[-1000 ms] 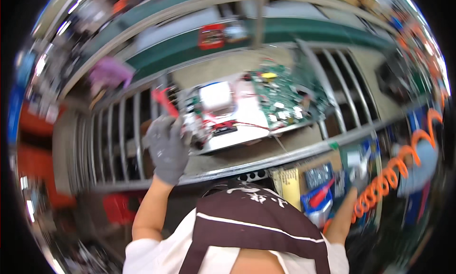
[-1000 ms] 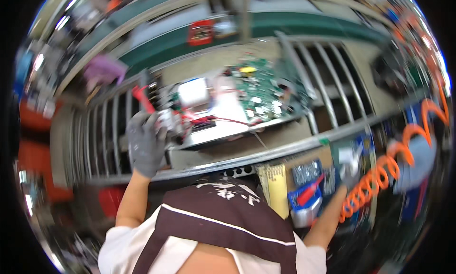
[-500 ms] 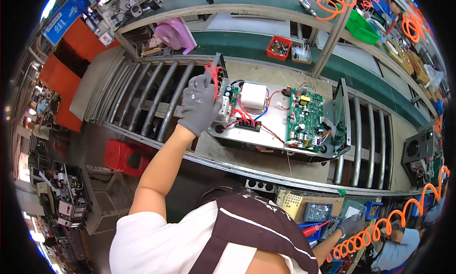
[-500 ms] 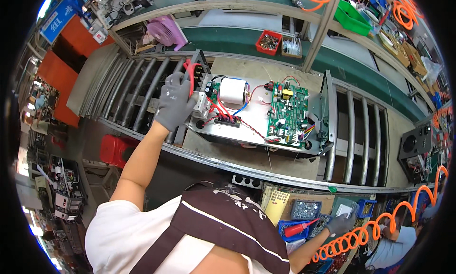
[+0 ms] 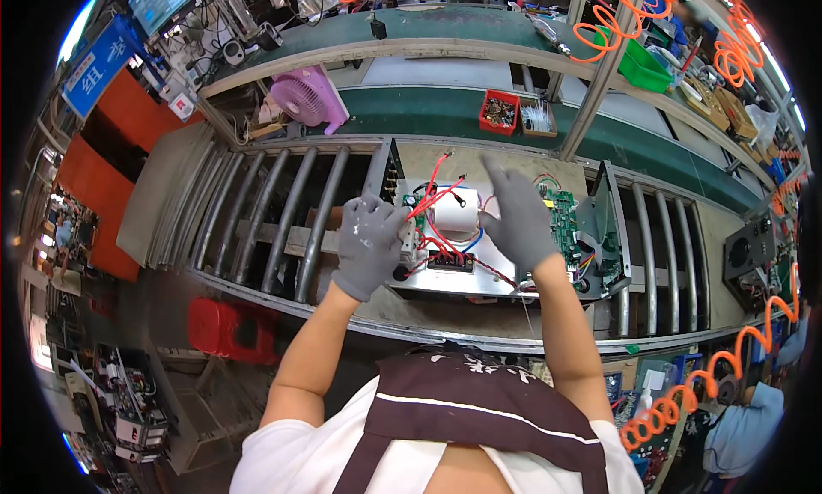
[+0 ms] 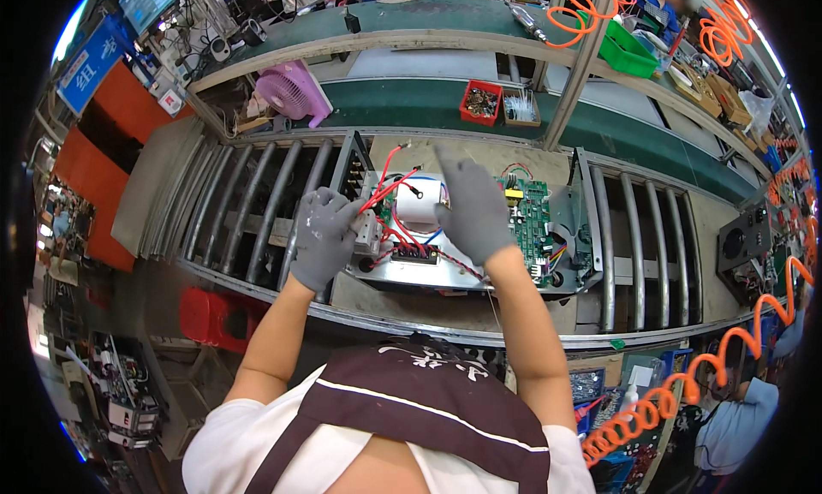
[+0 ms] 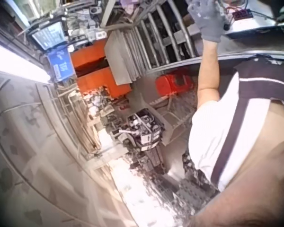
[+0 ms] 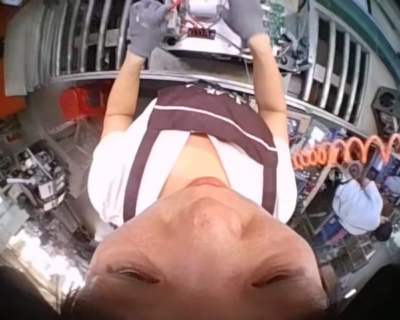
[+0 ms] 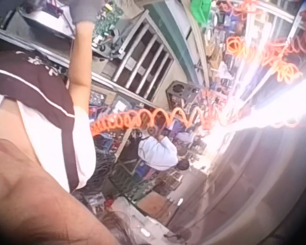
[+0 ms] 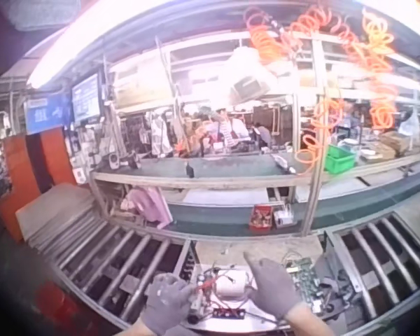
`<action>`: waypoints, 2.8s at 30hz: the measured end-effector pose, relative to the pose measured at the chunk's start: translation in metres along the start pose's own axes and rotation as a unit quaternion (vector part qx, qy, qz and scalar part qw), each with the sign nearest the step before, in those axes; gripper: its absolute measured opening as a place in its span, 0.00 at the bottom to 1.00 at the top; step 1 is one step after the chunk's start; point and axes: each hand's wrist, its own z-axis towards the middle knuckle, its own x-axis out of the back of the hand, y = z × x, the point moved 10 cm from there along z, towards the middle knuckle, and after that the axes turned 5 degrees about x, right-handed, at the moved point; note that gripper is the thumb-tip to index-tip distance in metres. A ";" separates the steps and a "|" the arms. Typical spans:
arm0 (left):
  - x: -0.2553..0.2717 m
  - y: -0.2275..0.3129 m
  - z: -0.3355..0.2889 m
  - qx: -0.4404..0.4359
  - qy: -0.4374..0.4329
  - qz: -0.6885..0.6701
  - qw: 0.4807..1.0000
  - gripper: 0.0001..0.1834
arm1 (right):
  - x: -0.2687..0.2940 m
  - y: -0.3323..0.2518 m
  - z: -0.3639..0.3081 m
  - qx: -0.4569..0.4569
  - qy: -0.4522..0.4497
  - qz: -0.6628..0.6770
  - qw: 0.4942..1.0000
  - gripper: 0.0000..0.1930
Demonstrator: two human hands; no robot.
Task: The person assembles an electronic device on a workbench, using a screwdriver to tighten screws on a circuit board and a red handheld tool to apply a substance to components. They also use a cable tie to secure wires and handle the metal casing of the device.
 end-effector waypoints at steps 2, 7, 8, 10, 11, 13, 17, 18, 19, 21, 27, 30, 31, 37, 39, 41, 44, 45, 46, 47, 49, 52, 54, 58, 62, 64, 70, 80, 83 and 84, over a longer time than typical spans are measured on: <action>0.000 -0.008 -0.003 0.015 0.001 -0.016 1.000 0.16 | -0.022 -0.006 0.028 0.052 -0.006 0.044 0.998 0.31; -0.002 -0.038 0.004 0.082 -0.015 -0.171 0.982 0.12 | -0.049 -0.014 0.067 0.166 -0.007 0.163 0.973 0.11; -0.006 -0.050 0.004 0.113 -0.017 -0.232 0.966 0.11 | -0.060 -0.012 0.069 0.169 -0.023 0.162 0.972 0.10; -0.023 -0.085 0.002 0.338 -0.014 -0.536 0.773 0.09 | -0.085 -0.009 0.070 0.175 -0.055 0.163 0.969 0.08; -0.030 -0.097 0.004 0.364 -0.002 -0.560 0.744 0.10 | -0.094 -0.011 0.070 0.175 -0.060 0.146 0.972 0.07; -0.034 -0.109 0.006 0.397 0.028 -0.574 0.715 0.12 | -0.105 -0.013 0.074 0.172 -0.061 0.185 0.966 0.06; -0.031 -0.117 0.006 0.398 0.086 -0.544 0.734 0.15 | -0.137 -0.004 0.094 0.031 -0.091 0.365 0.926 0.06; -0.031 -0.121 0.005 0.390 0.098 -0.537 0.741 0.16 | -0.148 0.000 0.096 -0.022 -0.110 0.412 0.904 0.06; -0.033 -0.122 0.001 0.411 0.106 -0.568 0.705 0.16 | -0.157 -0.001 0.100 -0.040 -0.125 0.428 0.894 0.07; -0.029 -0.128 -0.008 0.422 0.137 -0.536 0.719 0.16 | -0.166 -0.003 0.100 -0.046 -0.105 0.448 0.886 0.07; -0.020 -0.126 -0.017 0.413 0.166 -0.509 0.737 0.16 | -0.174 -0.005 0.095 -0.102 -0.104 0.479 0.866 0.08; -0.021 -0.123 -0.011 0.389 0.160 -0.534 0.733 0.15 | -0.165 -0.015 0.103 -0.033 -0.055 0.434 0.899 0.07; -0.020 -0.118 -0.007 0.397 0.147 -0.541 0.726 0.14 | -0.159 -0.024 0.105 0.001 -0.027 0.402 0.915 0.07; -0.013 -0.103 0.014 0.347 0.085 -0.520 0.776 0.11 | -0.154 -0.005 0.102 -0.064 -0.088 0.509 0.854 0.23; -0.009 -0.103 0.017 0.327 0.073 -0.472 0.816 0.09 | -0.082 -0.034 0.113 0.128 0.080 0.362 0.920 0.22; -0.004 -0.099 0.023 0.286 0.071 -0.406 0.865 0.07 | -0.037 -0.073 0.109 0.274 0.123 0.223 0.927 0.22; 0.007 -0.092 0.035 0.246 0.064 -0.315 0.914 0.06 | -0.036 -0.096 0.100 0.361 0.047 0.096 0.926 0.19; 0.006 -0.091 0.034 0.247 0.065 -0.334 0.907 0.06 | -0.038 -0.091 0.097 0.347 0.054 0.081 0.933 0.17; 0.002 -0.097 0.029 0.299 0.081 -0.376 0.873 0.06 | -0.041 -0.085 0.095 0.334 0.058 0.065 0.938 0.16; -0.002 -0.100 0.023 0.349 0.096 -0.416 0.834 0.06 | -0.047 -0.079 0.093 0.327 0.048 0.051 0.942 0.15; -0.003 -0.100 0.019 0.379 0.104 -0.435 0.810 0.06 | -0.058 -0.068 0.090 0.309 0.027 0.023 0.950 0.15; 0.003 -0.090 0.027 0.314 0.088 -0.380 0.866 0.06 | -0.045 -0.050 0.093 0.195 0.102 0.239 0.946 0.18; 0.000 -0.088 0.032 0.256 0.083 -0.345 0.899 0.06 | -0.039 -0.062 0.089 0.254 0.102 0.207 0.939 0.15; -0.003 -0.085 0.035 0.234 0.049 -0.309 0.921 0.07 | -0.046 -0.060 0.090 0.308 0.048 0.103 0.945 0.11; 0.002 -0.098 0.021 0.343 0.107 -0.398 0.844 0.10 | -0.061 -0.041 0.088 0.250 0.025 0.161 0.954 0.08; -0.003 -0.112 0.003 0.421 0.129 -0.421 0.793 0.11 | -0.082 -0.023 0.090 0.180 0.018 0.218 0.959 0.07; 0.006 -0.106 -0.002 0.386 0.140 -0.374 0.832 0.15 | -0.157 -0.003 0.093 -0.034 -0.102 0.480 0.871 0.07; 0.021 -0.092 0.008 0.311 0.175 -0.302 0.884 0.13 | -0.165 -0.010 0.087 -0.094 -0.084 0.534 0.836 0.08; 0.021 -0.090 0.015 0.268 0.166 -0.261 0.912 0.12 | -0.168 -0.013 0.084 -0.138 -0.110 0.579 0.796 0.07; 0.022 -0.089 0.017 0.256 0.170 -0.254 0.917 0.11 | -0.172 -0.016 0.085 -0.145 -0.122 0.594 0.782 0.06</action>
